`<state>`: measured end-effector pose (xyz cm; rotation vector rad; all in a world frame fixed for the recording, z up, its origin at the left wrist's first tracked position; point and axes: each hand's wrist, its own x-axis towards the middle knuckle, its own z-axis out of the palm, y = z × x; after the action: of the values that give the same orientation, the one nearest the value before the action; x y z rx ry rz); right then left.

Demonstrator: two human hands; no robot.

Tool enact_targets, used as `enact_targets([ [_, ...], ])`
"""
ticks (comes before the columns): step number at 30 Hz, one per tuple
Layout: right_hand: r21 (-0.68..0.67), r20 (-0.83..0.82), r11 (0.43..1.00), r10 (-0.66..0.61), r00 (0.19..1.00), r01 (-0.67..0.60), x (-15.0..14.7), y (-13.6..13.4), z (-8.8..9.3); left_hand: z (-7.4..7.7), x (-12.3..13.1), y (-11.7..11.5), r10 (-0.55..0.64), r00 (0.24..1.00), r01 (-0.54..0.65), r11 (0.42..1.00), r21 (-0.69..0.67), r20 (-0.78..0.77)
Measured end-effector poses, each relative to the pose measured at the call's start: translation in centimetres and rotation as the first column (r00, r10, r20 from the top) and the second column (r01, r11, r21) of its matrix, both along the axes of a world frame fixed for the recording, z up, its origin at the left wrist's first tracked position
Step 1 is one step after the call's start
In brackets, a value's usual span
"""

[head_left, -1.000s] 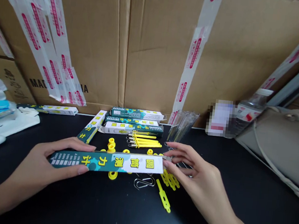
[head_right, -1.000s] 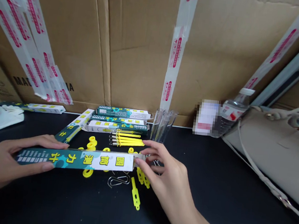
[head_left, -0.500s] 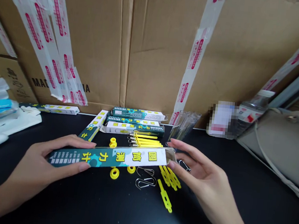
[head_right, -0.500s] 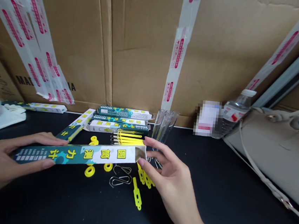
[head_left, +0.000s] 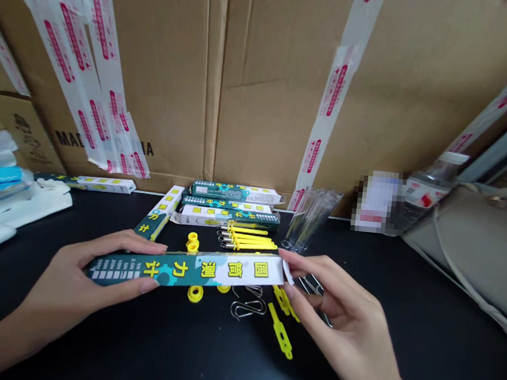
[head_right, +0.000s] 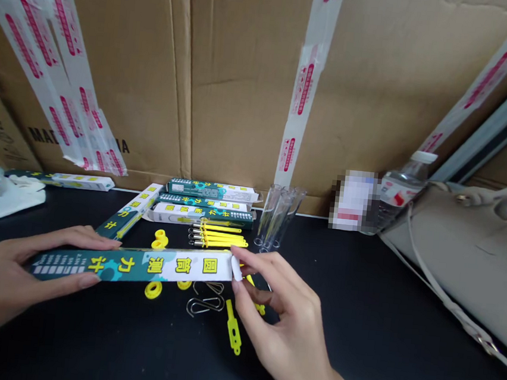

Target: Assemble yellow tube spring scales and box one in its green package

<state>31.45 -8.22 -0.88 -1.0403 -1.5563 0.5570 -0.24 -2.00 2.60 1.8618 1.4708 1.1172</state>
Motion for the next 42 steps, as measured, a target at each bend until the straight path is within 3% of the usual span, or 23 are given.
enact_targets([
  [6,-0.16,-0.124,0.984,-0.095,0.988,0.074,-0.2,0.4,0.7,-1.2,-1.0,0.7,-0.033,0.998,0.036,0.998,0.056,-0.046],
  [12,-0.374,-0.386,0.924,-0.084,0.919,-0.073,-0.1,0.8,0.8,-1.0,-1.2,0.9,-0.01,0.997,0.017,0.995,0.094,-0.081],
  [15,-0.413,-0.441,0.904,-0.094,0.893,-0.109,0.0,0.9,0.8,-0.9,-1.3,1.1,-0.025,0.994,0.04,0.99,0.135,-0.11],
  [23,-0.423,-0.388,0.904,-0.122,0.914,-0.059,-0.2,0.9,1.2,-1.3,-2.1,1.1,-0.116,0.964,0.185,0.939,0.289,-0.239],
  [27,-0.42,-0.337,0.907,-0.131,0.932,-0.024,-0.2,0.7,1.3,-0.9,-1.1,0.9,-0.119,0.964,0.211,0.887,0.41,-0.237],
  [34,-0.375,-0.244,0.927,-0.085,0.966,-0.013,-0.5,0.6,0.9,-1.5,-0.8,0.9,-0.12,0.956,0.242,0.839,0.487,-0.267],
  [39,-0.217,-0.081,0.976,-0.024,0.996,0.006,-0.6,-0.1,-0.2,-1.7,-1.5,0.7,-0.112,0.951,0.24,0.852,0.465,-0.287],
  [42,-0.183,0.024,0.983,0.025,0.999,-0.02,-0.5,-0.7,-0.2,-1.3,-1.3,0.4,-0.127,0.962,0.218,0.891,0.399,-0.243],
])
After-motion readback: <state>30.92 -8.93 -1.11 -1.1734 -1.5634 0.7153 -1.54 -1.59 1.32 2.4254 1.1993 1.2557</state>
